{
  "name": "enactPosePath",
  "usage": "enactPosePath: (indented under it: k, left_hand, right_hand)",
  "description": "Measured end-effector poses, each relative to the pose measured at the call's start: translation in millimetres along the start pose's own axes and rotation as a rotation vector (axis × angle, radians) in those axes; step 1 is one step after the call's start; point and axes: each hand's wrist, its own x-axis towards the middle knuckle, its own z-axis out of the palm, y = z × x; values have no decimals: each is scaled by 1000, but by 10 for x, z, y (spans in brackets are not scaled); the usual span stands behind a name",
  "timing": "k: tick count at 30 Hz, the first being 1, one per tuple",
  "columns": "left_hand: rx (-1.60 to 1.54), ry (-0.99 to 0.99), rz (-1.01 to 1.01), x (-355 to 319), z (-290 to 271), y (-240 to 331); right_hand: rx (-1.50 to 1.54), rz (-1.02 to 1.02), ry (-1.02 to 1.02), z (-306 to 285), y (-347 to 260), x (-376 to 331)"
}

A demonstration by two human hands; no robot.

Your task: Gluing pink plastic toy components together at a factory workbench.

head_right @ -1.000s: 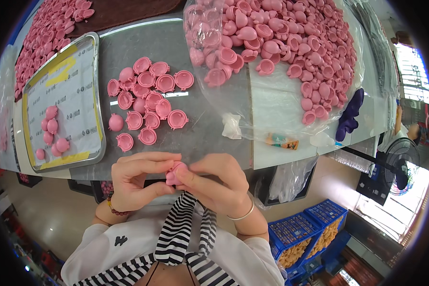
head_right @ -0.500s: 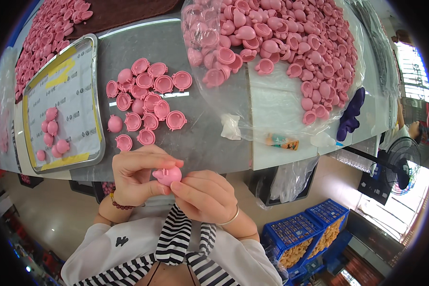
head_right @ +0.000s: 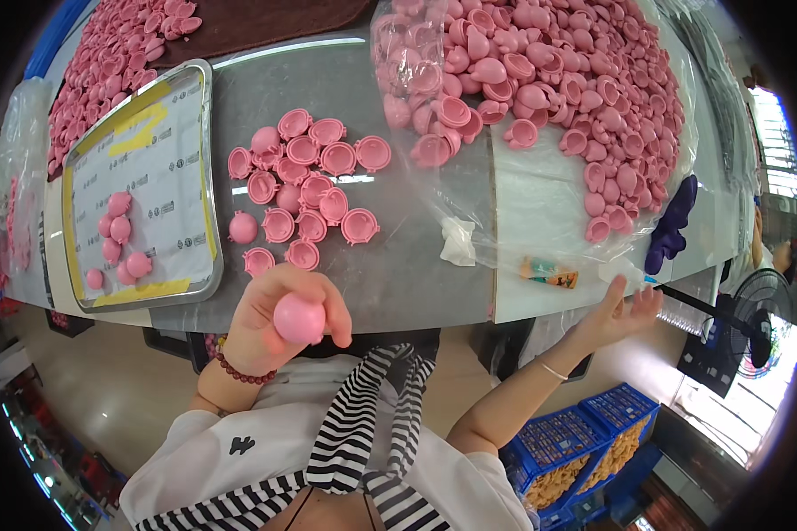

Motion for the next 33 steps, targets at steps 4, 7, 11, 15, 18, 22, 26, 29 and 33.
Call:
enactPosePath:
  k: [4,7,11,15,18,22,26,29,33]
  left_hand:
    - [139,-130,169,-20,-52,-27]
    - [518,-37,385,-27,3,-30]
    - [665,-110,489,-94,24,90]
    - [950,-100,546,-163,-30,204]
    - [1154,-223,513,-235,-41,301]
    - [1783,327,667,-492,-10,643]
    - [2219,806,676,-517,-238,844]
    - [2180,620,635,-419,-156,705]
    - [2246,343,508,-269,-155,334]
  right_hand:
    - [-13,119,-206,90,53,65]
    - [-5,179,-284,108,15,81]
    - [159,28,-132,96,-132,-25]
    - [200,148,-171,38,-634,-317]
    - [170,70,-253,-62,-739,-455]
    - [140,-94,-290,-92,-722,-495]
    - [161,75,-283,-80,-913,-527]
    - [233,150,-307,-13,-1034,-601]
    - [376,66,-420,7,-1148,-750]
